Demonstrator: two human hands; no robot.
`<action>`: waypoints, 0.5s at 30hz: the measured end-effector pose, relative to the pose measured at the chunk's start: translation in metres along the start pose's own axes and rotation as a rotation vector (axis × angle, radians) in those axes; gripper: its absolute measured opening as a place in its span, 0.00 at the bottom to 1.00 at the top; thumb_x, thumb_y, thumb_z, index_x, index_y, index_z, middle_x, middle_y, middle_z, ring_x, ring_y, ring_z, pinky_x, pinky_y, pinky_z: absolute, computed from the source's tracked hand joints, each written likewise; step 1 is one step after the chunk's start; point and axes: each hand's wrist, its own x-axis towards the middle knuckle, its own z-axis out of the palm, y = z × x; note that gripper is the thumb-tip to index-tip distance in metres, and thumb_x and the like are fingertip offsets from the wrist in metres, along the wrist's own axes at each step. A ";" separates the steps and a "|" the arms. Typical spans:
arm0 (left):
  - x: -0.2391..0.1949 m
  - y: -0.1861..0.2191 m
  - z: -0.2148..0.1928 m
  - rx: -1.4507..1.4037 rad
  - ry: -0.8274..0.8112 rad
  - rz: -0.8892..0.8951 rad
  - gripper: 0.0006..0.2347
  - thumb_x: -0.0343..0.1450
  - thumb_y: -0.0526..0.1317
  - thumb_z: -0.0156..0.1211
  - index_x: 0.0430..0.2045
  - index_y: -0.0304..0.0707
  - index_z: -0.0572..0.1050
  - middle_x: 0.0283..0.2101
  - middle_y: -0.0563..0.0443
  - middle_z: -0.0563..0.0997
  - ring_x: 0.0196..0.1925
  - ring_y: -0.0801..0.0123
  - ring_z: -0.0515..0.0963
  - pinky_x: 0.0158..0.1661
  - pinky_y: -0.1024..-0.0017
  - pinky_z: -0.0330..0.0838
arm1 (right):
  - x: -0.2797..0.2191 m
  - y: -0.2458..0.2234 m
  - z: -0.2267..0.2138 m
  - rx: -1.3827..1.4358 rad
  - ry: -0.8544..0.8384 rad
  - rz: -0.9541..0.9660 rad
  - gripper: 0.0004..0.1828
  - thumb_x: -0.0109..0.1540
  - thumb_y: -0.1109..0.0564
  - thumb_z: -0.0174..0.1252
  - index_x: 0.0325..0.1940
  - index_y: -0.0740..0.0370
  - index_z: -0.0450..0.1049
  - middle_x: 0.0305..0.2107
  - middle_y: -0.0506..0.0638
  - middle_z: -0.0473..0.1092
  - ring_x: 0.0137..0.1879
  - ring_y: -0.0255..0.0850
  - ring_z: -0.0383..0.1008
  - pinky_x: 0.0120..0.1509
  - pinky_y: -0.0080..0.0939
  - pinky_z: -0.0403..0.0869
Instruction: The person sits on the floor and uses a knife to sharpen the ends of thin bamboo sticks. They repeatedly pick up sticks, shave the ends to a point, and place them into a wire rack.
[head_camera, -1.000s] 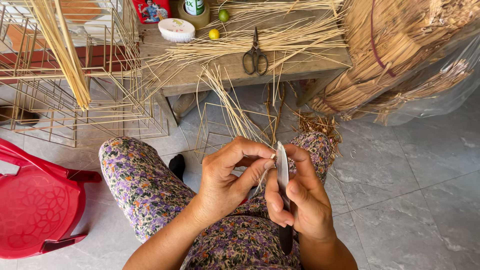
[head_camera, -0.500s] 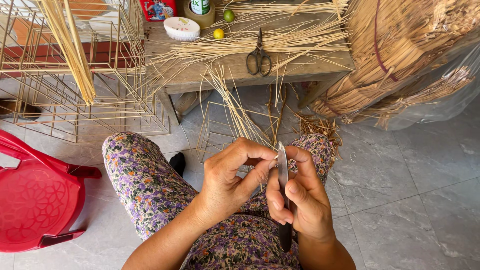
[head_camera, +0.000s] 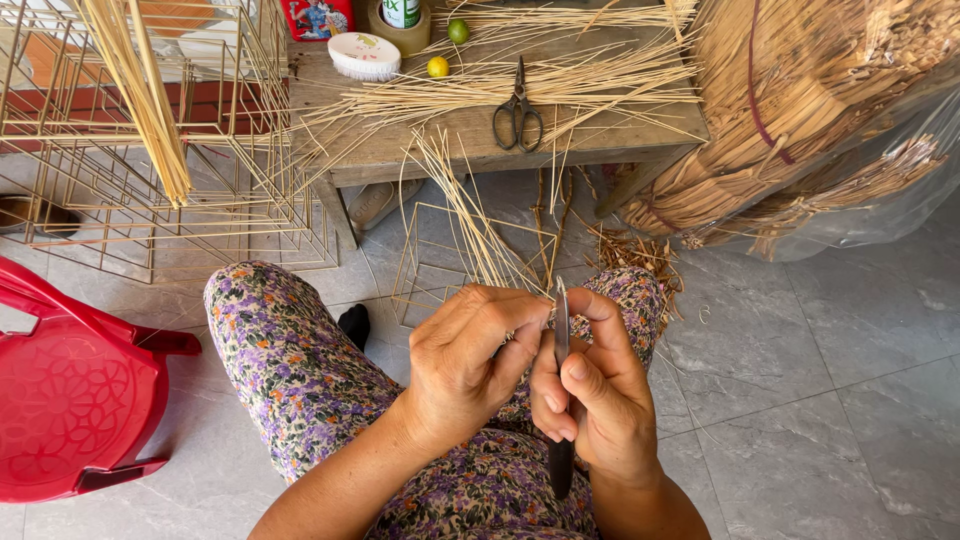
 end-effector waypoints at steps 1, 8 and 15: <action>0.000 0.000 0.000 0.013 0.003 0.012 0.10 0.69 0.28 0.69 0.41 0.34 0.77 0.41 0.48 0.83 0.43 0.61 0.85 0.44 0.69 0.80 | 0.000 0.000 0.000 0.002 0.001 0.004 0.27 0.72 0.55 0.52 0.73 0.60 0.52 0.27 0.53 0.64 0.22 0.32 0.59 0.24 0.32 0.63; -0.001 0.000 0.000 0.029 0.008 0.028 0.10 0.70 0.28 0.69 0.41 0.34 0.76 0.41 0.48 0.83 0.43 0.60 0.85 0.44 0.68 0.80 | 0.004 -0.002 0.000 0.019 -0.019 0.019 0.26 0.73 0.54 0.52 0.72 0.63 0.53 0.26 0.51 0.63 0.21 0.33 0.58 0.23 0.34 0.61; -0.006 -0.010 -0.005 -0.027 -0.087 -0.068 0.09 0.69 0.28 0.68 0.41 0.36 0.79 0.40 0.50 0.84 0.40 0.62 0.85 0.42 0.69 0.79 | 0.008 -0.010 0.000 0.101 -0.069 0.058 0.25 0.73 0.53 0.51 0.72 0.57 0.53 0.27 0.53 0.64 0.20 0.31 0.56 0.22 0.32 0.60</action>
